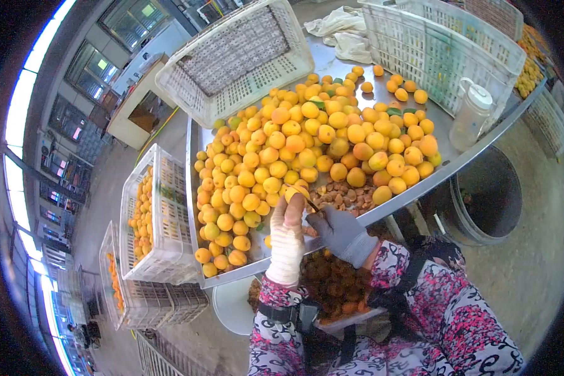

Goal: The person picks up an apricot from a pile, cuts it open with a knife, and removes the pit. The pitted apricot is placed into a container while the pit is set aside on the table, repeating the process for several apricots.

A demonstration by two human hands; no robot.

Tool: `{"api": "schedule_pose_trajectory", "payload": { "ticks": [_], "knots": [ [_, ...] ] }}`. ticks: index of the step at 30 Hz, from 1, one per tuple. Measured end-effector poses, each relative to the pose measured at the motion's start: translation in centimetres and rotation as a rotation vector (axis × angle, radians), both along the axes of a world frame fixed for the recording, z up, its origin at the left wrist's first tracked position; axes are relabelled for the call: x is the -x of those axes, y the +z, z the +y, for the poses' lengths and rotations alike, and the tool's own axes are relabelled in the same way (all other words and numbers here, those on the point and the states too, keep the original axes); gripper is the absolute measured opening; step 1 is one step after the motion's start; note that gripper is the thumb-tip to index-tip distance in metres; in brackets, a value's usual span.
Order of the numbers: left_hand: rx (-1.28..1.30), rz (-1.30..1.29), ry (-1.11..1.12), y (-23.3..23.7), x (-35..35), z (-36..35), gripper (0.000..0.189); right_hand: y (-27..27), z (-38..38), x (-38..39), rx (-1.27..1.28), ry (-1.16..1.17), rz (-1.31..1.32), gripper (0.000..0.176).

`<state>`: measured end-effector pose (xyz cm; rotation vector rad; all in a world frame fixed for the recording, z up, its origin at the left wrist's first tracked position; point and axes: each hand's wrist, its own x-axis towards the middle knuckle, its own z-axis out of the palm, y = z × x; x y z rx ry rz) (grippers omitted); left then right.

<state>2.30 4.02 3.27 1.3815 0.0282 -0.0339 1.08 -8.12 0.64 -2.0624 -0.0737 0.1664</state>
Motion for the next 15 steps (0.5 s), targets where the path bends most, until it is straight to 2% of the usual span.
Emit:
{"api": "schedule_pose_trajectory", "payload": {
  "ticks": [1, 2, 3, 5, 7, 9, 10, 15],
  "knots": [
    [-0.003, -0.053, 0.023, -0.2, -0.3, 0.2, 0.044, 0.3, -0.3, 0.0, -0.049, 0.036, -0.009, 0.047],
    [-0.235, -0.271, 0.023, -0.4, -0.6, 0.6, 0.043, 0.5, -0.5, 0.0, -0.099, 0.071, -0.016, 0.047],
    [-0.236, -0.269, 0.023, -0.4, -0.5, 0.5, 0.043, 0.1, -0.4, 0.0, -0.099, 0.071, -0.014, 0.047],
    [0.018, -0.253, 0.051, 0.2, -0.3, -0.2, 0.041, -0.6, 0.1, 0.1, -0.054, 0.061, -0.103, 0.046],
    [-0.045, -0.214, 0.104, -0.2, -0.3, -0.3, 0.038, -0.2, 0.4, 0.3, 0.03, 0.038, -0.089, 0.045],
    [-0.221, -0.116, 0.066, -0.5, 0.1, -0.2, 0.043, 0.4, 0.4, 0.4, 0.115, 0.019, -0.075, 0.045],
    [0.029, -0.102, 0.13, -1.6, -0.1, -1.2, 0.047, 0.6, 0.3, 0.3, 0.122, 0.03, -0.084, 0.044],
    [-0.12, -0.107, 0.091, -2.7, -0.5, -0.1, 0.049, -0.3, 0.9, 0.2, 0.072, 0.016, -0.103, 0.045]
  ]
}}
